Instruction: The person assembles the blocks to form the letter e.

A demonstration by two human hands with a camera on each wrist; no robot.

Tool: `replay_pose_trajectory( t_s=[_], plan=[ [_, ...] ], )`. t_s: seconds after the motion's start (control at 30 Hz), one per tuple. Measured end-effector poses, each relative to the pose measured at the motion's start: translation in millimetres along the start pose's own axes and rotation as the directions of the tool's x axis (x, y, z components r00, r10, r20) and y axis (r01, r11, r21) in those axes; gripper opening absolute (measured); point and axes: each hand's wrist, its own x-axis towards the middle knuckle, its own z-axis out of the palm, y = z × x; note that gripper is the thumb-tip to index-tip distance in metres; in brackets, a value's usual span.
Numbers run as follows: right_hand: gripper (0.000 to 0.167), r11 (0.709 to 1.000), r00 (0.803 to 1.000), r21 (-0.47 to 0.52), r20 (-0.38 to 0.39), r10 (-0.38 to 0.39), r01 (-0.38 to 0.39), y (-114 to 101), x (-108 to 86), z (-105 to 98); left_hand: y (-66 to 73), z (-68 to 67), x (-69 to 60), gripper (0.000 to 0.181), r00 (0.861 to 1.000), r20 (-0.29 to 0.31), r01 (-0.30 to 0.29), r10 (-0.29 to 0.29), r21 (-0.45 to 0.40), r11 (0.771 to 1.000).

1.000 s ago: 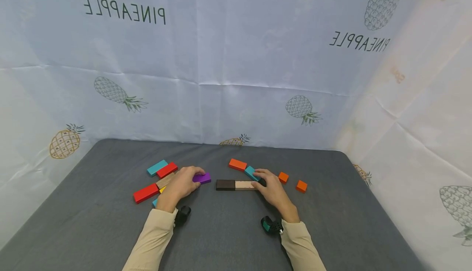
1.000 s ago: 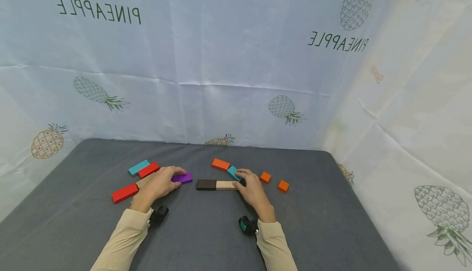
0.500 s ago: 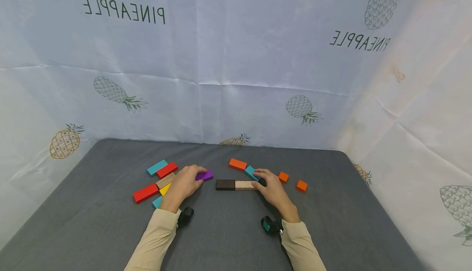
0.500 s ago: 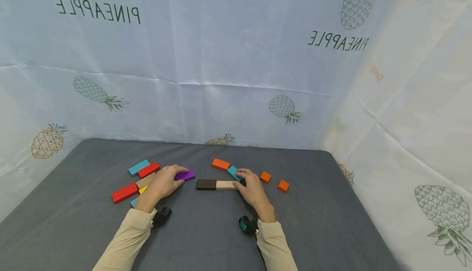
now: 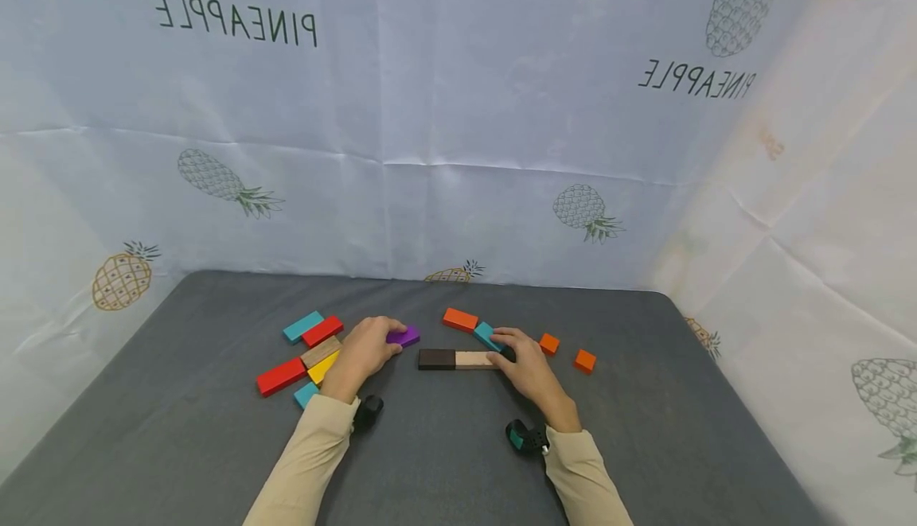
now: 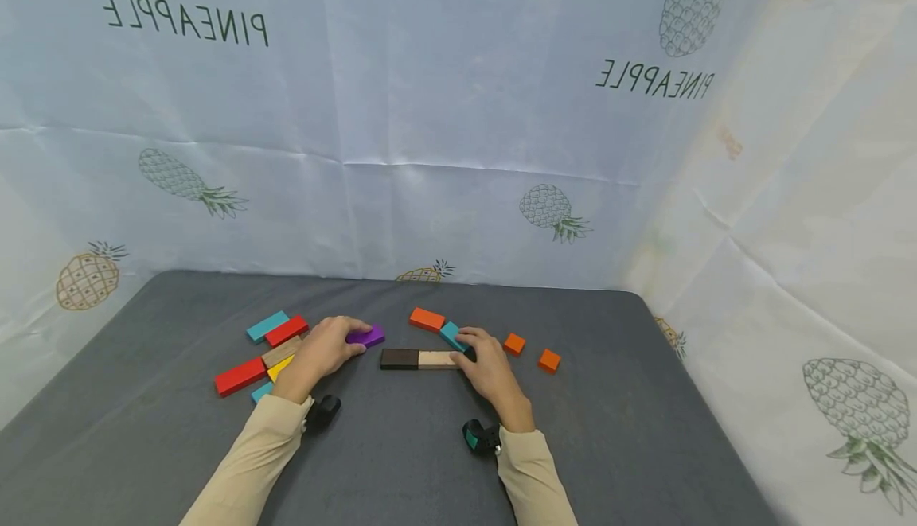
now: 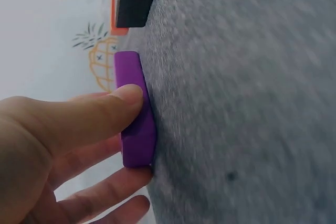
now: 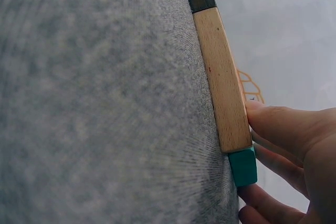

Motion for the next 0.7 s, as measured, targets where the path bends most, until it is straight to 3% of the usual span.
replay_pose_trajectory(
  t_s=[0.7],
  plan=[
    [0.036,1.000,1.000,0.002,0.000,0.000,0.000,1,1.1,1,10.8,7.2,27.1,0.025,0.999,0.002,0.043,-0.043,-0.070,0.997]
  ],
)
